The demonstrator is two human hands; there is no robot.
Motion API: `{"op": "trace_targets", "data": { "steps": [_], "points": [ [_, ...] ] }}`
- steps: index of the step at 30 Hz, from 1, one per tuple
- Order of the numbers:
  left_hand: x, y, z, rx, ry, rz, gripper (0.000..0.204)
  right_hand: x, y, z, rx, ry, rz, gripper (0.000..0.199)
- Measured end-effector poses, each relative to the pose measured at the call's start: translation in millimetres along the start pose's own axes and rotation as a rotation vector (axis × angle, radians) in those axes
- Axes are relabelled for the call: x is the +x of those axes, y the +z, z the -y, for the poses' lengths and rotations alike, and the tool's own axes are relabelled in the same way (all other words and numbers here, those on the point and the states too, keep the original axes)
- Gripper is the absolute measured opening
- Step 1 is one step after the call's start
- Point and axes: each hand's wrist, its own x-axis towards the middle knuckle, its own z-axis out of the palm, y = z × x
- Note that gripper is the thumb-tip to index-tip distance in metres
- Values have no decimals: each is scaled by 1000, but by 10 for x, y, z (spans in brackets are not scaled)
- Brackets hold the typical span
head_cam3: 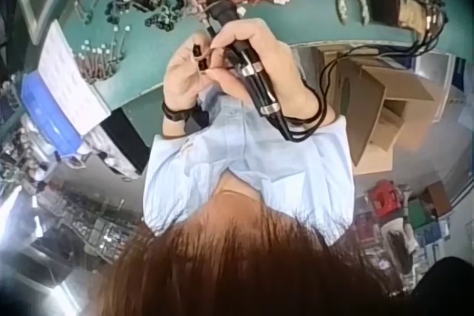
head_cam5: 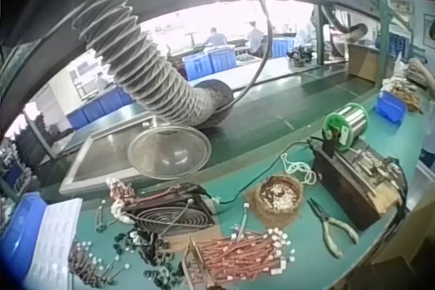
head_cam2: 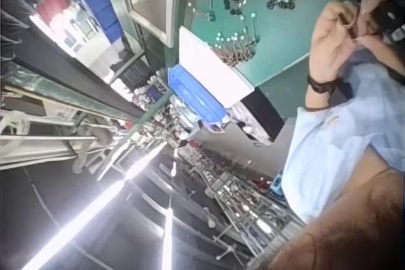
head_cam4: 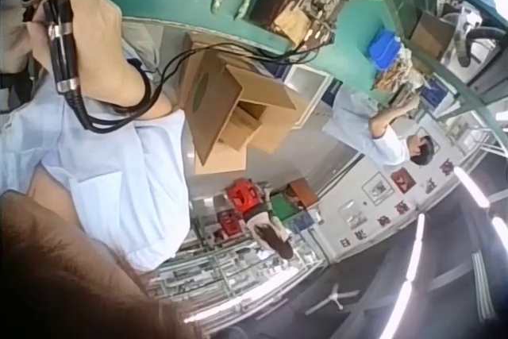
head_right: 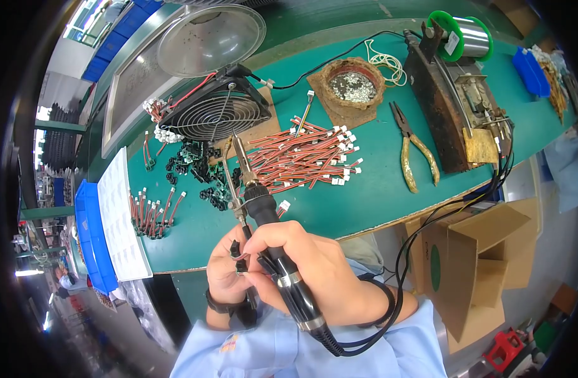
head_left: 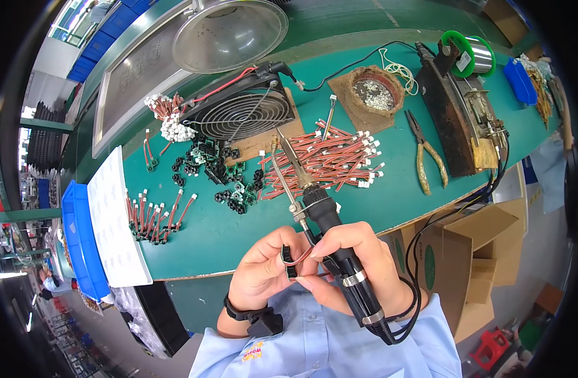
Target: The person joins wires to circuit boards using a soldering iron and then trims the excess wire with pliers. They repeat this process for several units, picking up a board and wire, applying heat, and cutting the wire ends.
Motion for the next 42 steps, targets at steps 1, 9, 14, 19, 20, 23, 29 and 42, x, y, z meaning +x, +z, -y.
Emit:
{"op": "trace_targets", "data": {
  "steps": [1, 9, 14, 19, 20, 23, 29, 42],
  "points": [
    [-5, 6, -11, 18, -3, -6, 29, 3, -8, -3, -21, -6, 13, 46],
    [-14, 46, -81, 196, 87, -30, 21, -4, -74, -35, -17, 48, 41, 47],
    [-51, 88, -106, 407, 168, -89, 15, -45, -74, -48, 39, 120, -15, 42],
    [-36, 204, -68, 457, 180, -293, 18, -47, -54, -60, 5, 142, -115, 45],
    [-41, 173, -60, 466, 192, -274, 16, -41, -68, -48, -37, 164, -102, 45],
    [-31, 126, -58, 474, 232, -243, 14, -32, -173, -47, -295, 63, -74, 46],
    [21, -3, -80, 490, 384, -422, 9, -407, -313, -196, -270, -199, -339, 62],
    [86, -135, -37, 937, 587, -543, 9, -466, -278, -105, -613, -241, 102, 53]
  ]
}}
